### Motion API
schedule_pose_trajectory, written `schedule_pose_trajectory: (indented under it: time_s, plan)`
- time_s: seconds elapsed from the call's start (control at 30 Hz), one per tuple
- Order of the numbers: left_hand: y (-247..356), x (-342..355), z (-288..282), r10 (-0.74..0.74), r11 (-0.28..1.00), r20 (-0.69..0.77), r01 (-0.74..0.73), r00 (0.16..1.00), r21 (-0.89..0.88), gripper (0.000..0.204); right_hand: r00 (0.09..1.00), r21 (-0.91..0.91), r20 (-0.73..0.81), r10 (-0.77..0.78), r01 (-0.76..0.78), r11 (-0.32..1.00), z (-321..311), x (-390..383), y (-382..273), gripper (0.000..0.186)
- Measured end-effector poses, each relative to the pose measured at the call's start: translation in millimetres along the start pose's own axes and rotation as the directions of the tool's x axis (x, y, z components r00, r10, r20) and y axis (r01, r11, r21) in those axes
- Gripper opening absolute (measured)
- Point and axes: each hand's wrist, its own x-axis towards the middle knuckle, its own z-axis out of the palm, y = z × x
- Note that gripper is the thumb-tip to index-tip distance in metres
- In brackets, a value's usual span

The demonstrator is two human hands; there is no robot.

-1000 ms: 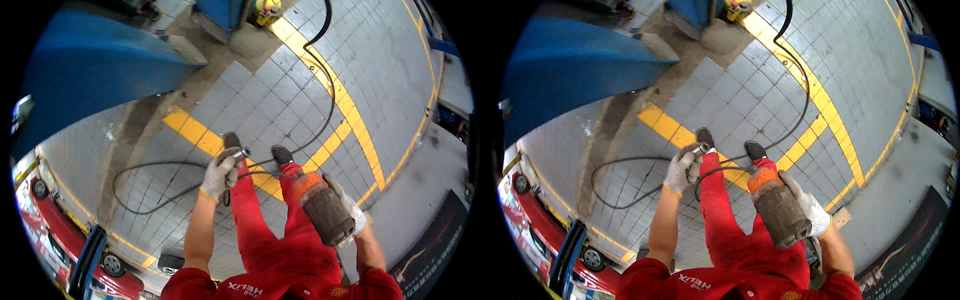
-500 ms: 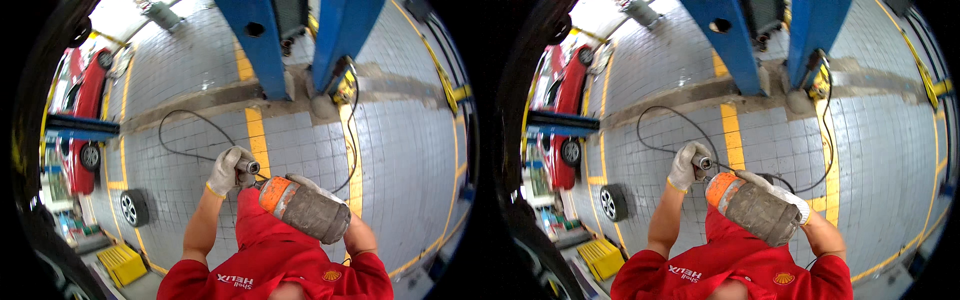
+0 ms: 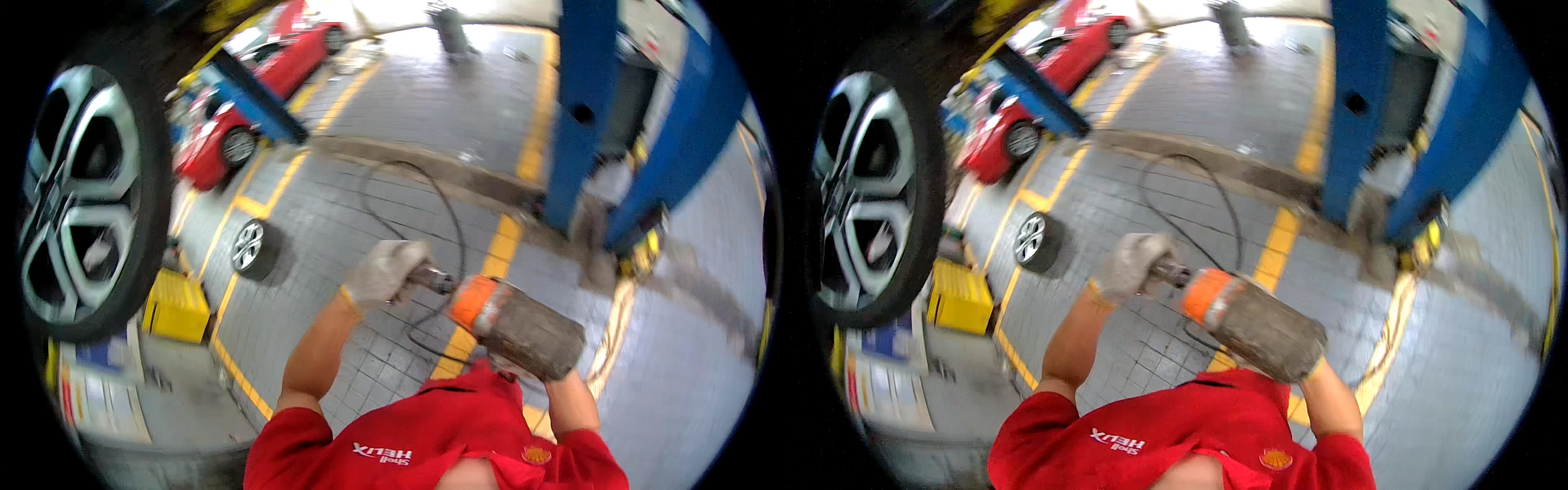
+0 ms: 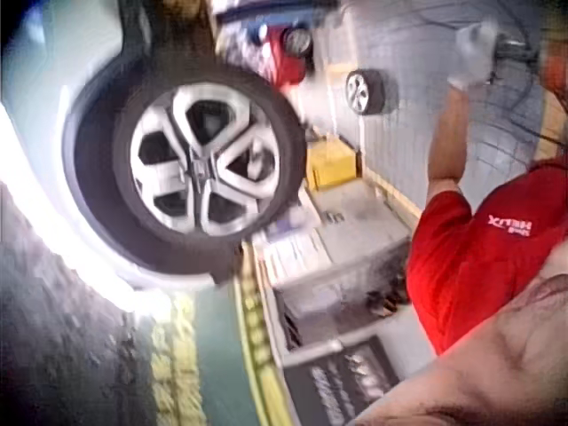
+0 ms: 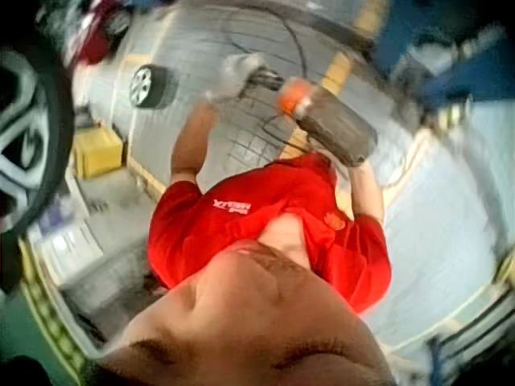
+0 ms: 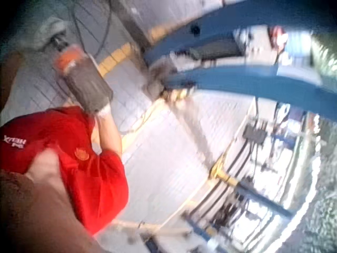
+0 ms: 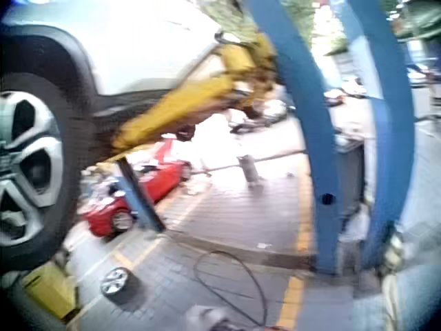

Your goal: The person walks into an auto repair shop and approaches a car raised on a hydraulic lift. They put on gloves and use a pneumatic impact wrench to remove the lug nuts from a tire. After removing the nuts, the person takes the tire off the wheel hub and places it on the floor.

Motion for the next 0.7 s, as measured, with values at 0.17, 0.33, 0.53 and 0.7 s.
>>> schedule_pose_trajectory:
  time_s: [0.17,0.33,0.53,0.7]
  plan:
    - [27,-71,-45,0.034,0.98,-0.003,-0.033,0.999,0.194,0.056,0.983,-0.38,0.032,-0.181,0.179,0.907,57,5,4,0.06]
    - [-13,-176,-112,0.23,0.957,-0.16,-0.193,0.96,0.218,0.059,0.972,-0.271,0.187,-0.14,0.188,0.944,162,17,-3,0.06]
    - [62,-287,-190,0.424,0.904,-0.408,-0.352,0.809,0.241,0.056,0.909,0.187,0.342,-0.237,0.181,0.966,268,60,-63,0.057]
    - [130,-325,-245,0.52,0.84,-0.507,-0.52,0.688,0.157,0.052,0.818,0.013,0.198,-0.541,0.549,0.835,356,88,-160,0.054]
